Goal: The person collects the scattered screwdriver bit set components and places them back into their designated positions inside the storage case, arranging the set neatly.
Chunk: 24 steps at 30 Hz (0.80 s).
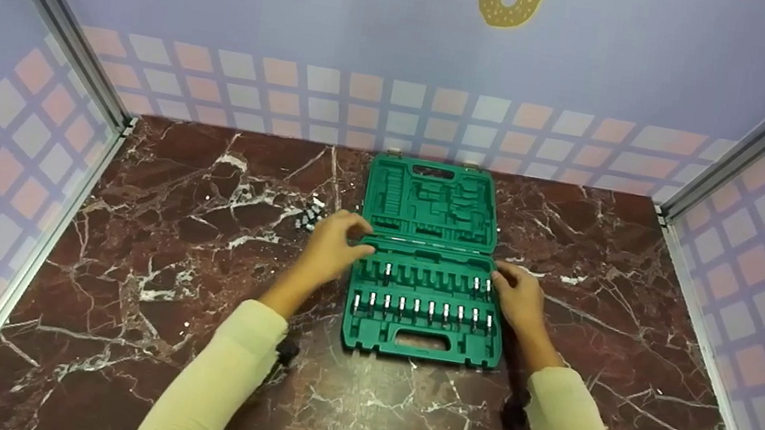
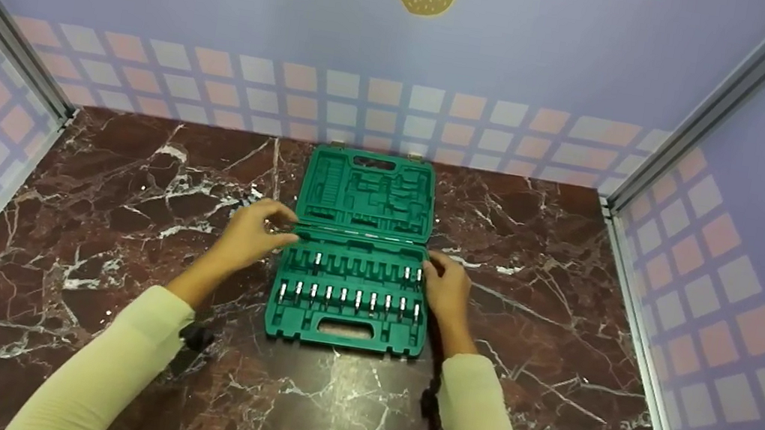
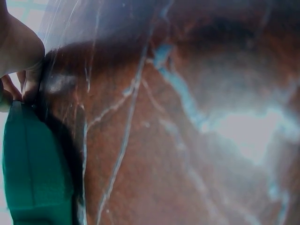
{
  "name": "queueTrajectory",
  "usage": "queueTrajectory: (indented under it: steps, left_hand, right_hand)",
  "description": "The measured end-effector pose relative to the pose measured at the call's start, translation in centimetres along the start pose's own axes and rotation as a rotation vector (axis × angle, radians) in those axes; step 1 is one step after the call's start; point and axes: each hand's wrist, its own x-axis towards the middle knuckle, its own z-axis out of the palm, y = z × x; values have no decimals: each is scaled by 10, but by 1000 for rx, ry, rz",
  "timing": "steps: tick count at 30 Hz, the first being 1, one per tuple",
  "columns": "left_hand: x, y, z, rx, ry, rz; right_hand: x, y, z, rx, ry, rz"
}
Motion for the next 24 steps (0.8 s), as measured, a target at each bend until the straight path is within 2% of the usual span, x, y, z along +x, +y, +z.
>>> queueTrajectory:
  steps: [8,16,24]
  left_hand:
    - [-7,-27,-27,63,106,10]
    - [-9,-53,-45,123,104,-16]
    - [-4,-77,-57,203,73,-105]
  right_hand:
    - [0,1,-1,2,11,2]
    - [0,3,0,2,13,6]
    - [1,1,1,-9,6,4]
